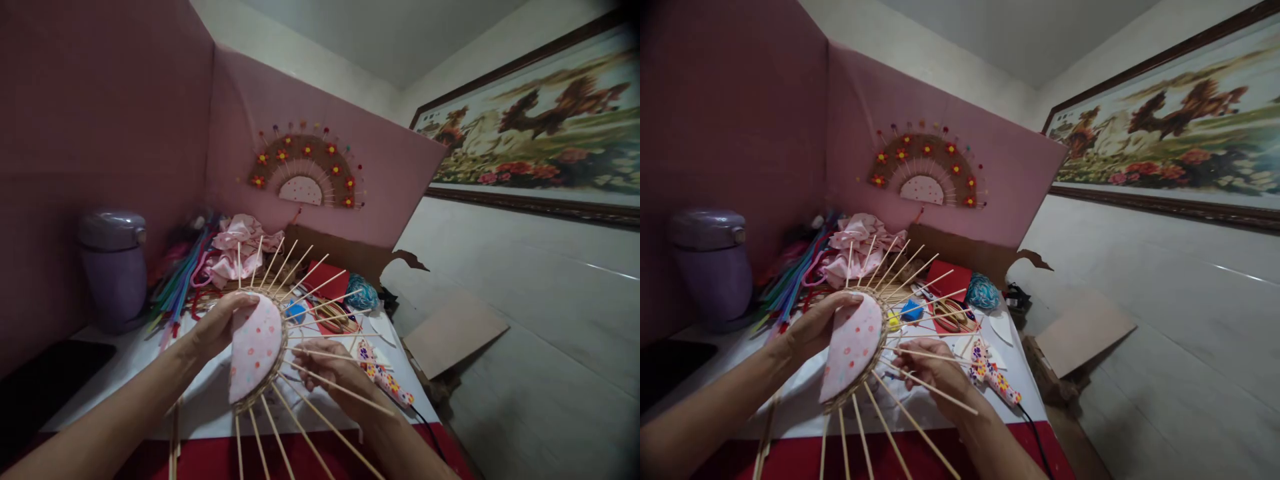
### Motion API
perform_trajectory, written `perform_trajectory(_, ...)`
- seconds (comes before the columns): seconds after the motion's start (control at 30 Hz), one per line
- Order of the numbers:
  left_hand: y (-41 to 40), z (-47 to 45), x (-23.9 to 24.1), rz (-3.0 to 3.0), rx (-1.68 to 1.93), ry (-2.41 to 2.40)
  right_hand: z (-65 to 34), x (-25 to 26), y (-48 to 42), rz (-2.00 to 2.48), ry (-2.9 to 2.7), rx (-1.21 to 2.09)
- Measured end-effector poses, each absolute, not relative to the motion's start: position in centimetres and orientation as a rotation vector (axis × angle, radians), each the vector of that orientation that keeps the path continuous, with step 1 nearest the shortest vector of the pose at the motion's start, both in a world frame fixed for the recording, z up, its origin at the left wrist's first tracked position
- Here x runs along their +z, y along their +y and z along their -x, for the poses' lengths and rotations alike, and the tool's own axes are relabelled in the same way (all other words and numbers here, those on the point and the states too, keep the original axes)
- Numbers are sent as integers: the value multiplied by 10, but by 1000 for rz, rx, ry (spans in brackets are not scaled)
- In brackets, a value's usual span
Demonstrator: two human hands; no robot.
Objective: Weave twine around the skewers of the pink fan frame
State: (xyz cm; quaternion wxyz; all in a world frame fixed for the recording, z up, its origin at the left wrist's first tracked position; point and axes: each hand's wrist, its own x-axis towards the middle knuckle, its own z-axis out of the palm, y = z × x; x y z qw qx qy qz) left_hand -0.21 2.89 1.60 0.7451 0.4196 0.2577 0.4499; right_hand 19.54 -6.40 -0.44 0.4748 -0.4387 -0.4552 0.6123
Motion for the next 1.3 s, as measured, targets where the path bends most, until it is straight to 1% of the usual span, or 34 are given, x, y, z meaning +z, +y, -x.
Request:
perform_trajectory(0.03,28,2,17,-925,1022,598,-207,-5,-65,1206,-1150,1378)
perform_trajectory(0.13,28,2,18,-932,1083,731,-249,1,-74,1576,-1122,845)
perform_trajectory(0.2,27,2,18,-932,1073,758,-267,15,-86,1665,-1006,428)
perform_trajectory(0.27,25,0,17,-934,1052,728,-268,34,-100,1646,-1079,29)
perform_trajectory(0.3,24,-1,17,-934,1042,709,-262,45,-106,1611,-1186,-82)
perform_trajectory(0.33,22,-2,16,-935,1027,696,-252,55,-111,1554,-1349,-157)
perform_trajectory(0.4,18,-5,17,-936,996,686,-227,72,-113,1430,-1702,-208)
perform_trajectory(0.5,12,-9,18,-938,955,668,-194,81,-104,1419,-2050,-261)
perform_trajectory(0.57,9,-10,20,-944,936,642,-182,77,-94,1475,-2163,-323)
perform_trajectory(0.7,7,-10,22,-927,916,659,-173,70,-84,1625,-2193,-379)
perform_trajectory(0.8,9,-6,23,-860,920,656,-178,79,-87,1643,-2100,-365)
perform_trajectory(0.87,13,-1,25,-768,928,628,-195,89,-91,1604,-1926,-316)
perform_trajectory(0.9,15,1,26,-720,922,609,-207,93,-92,1582,-1789,-241)
perform_trajectory(0.97,18,6,28,-647,890,571,-237,94,-91,1525,-1483,39)
perform_trajectory(1.03,21,10,28,-610,852,550,-263,83,-86,1407,-1158,334)
perform_trajectory(1.07,22,10,28,-599,836,548,-270,74,-82,1365,-1046,532)
perform_trajectory(1.17,23,9,23,-583,832,548,-257,40,-74,1345,-962,1019)
perform_trajectory(1.23,23,7,19,-592,817,546,-229,23,-71,1192,-954,1349)
perform_trajectory(1.3,23,5,15,-601,799,549,-198,13,-69,1007,-976,1555)
